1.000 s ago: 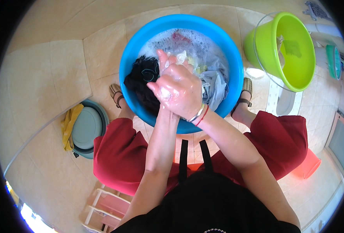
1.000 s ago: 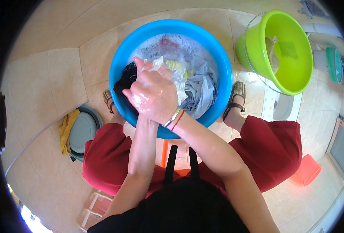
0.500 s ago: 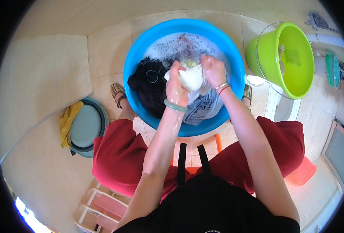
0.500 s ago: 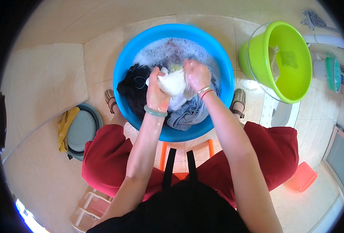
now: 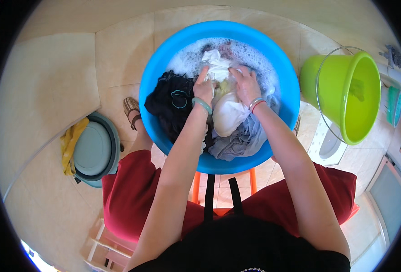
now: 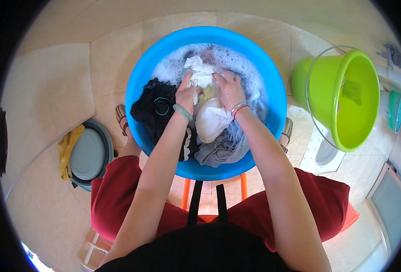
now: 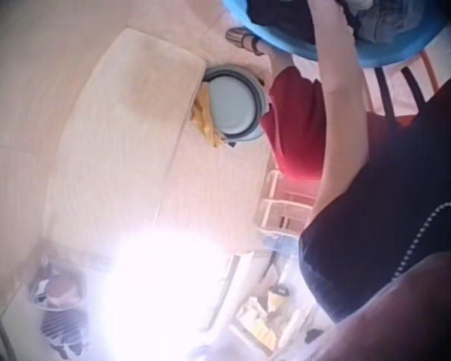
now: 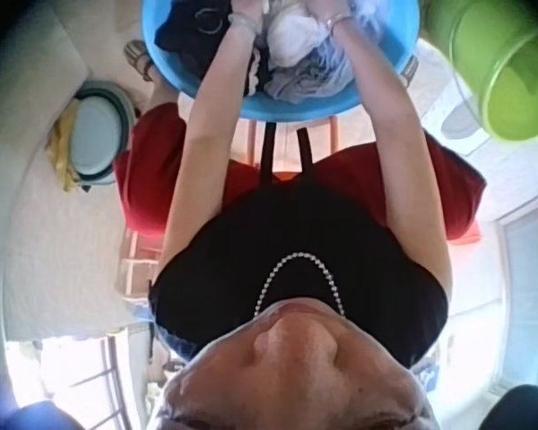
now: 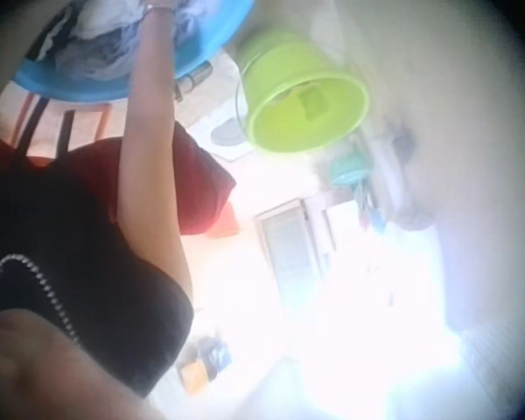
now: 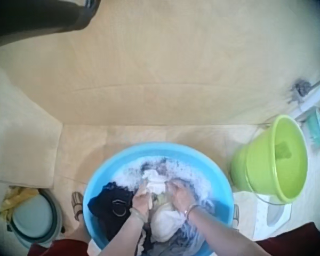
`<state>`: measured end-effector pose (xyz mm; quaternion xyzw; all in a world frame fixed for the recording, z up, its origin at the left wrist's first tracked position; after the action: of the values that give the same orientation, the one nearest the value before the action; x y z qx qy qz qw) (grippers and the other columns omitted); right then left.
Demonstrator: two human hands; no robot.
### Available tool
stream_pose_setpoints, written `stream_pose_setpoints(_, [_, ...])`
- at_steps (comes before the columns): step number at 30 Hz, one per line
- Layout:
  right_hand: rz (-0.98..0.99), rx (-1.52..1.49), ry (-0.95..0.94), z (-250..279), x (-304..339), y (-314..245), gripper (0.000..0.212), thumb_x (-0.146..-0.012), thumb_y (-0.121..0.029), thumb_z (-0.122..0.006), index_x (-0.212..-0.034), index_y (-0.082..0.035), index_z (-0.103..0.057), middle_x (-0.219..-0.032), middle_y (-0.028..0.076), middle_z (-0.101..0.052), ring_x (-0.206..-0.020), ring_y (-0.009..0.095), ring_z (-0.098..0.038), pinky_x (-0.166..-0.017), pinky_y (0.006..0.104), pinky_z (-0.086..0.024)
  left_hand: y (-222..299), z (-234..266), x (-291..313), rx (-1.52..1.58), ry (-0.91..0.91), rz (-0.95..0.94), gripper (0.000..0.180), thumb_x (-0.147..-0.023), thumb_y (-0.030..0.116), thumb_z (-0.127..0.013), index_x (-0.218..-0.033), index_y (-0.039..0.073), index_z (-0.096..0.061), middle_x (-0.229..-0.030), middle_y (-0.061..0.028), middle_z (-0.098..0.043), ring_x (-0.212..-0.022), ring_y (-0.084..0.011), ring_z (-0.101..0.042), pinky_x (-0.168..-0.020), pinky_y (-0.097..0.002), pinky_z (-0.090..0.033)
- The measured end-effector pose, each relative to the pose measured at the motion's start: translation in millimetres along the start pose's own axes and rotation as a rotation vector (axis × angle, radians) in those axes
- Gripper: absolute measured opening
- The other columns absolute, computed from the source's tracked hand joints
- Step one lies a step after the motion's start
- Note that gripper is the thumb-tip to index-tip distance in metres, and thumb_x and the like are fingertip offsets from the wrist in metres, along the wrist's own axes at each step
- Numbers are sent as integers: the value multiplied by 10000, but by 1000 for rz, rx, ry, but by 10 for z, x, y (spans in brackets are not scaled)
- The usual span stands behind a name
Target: The person hand-washes clothes in a blue basin filled with soapy water. They scrub and rinse a white cloth, a black garment, and a light blue cloth, transferring each item to a green bucket after washing.
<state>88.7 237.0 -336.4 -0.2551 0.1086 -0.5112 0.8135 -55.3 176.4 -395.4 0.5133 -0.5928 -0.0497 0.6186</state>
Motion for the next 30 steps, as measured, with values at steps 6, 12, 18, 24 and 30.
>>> stream_pose_setpoints(6, [-324, -47, -413, -501, -160, 425, 275, -776, 16, -518, -1008, -81, -629, -1102, 137, -611, -901, 397, -596, -808, 431, -498, -246, 21, -263, 212, -89, 176, 361, -891, -5, -542, -1246, 54, -511, -1165, -101, -583, -1000, -225, -597, -840, -348, -499])
stream_pose_setpoints(12, [308, -418, 59, 1000, 158, -1019, 251, -747, 35, -554, -932, -112, -639, -1021, 78, -592, -990, 292, -529, -895, 391, -416, 376, -522, 314, 478, -329, 173, 522, -909, 108, -588, -1359, 159, -330, -1209, -110, -524, -991, -246, -589, -826, -387, -506])
stream_pose_setpoints(18, [469, -153, -52, 1464, 839, -2080, 262, -742, -102, -647, -1004, -119, -640, -1075, 17, -530, -888, 238, -489, -805, 343, -424, 809, -931, 954, 733, -475, 244, 426, -958, 161, -524, -1332, 276, -357, -1202, -116, -519, -947, -240, -583, -685, -365, -538])
stream_pose_setpoints(24, [282, -85, 265, 1656, 702, -2277, 346, -680, -218, -730, -1014, -166, -659, -1106, 5, -488, -858, 229, -476, -778, 346, -414, 1011, -1213, 1354, 886, -823, 259, 445, -856, 620, -478, -1088, 259, -597, -1104, -93, -583, -854, -276, -577, -615, -338, -498])
stream_pose_setpoints(30, [239, -206, 462, 1907, 632, -2152, 207, -606, -247, -787, -713, -173, -627, -807, -3, -502, -697, 213, -527, -507, 322, -447, 915, -1205, 1585, 776, -789, 352, 506, -856, 695, -434, -977, 244, -628, -1001, -47, -566, -879, -239, -497, -700, -354, -442])
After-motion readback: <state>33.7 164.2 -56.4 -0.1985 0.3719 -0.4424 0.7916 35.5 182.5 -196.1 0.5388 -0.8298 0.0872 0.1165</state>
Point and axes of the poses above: each hand's wrist, its own x-axis away from the middle knuckle, its own z-axis out of the back of the hand, y = z × x, the point moved 10 cm from there along -x, towards the middle knuckle
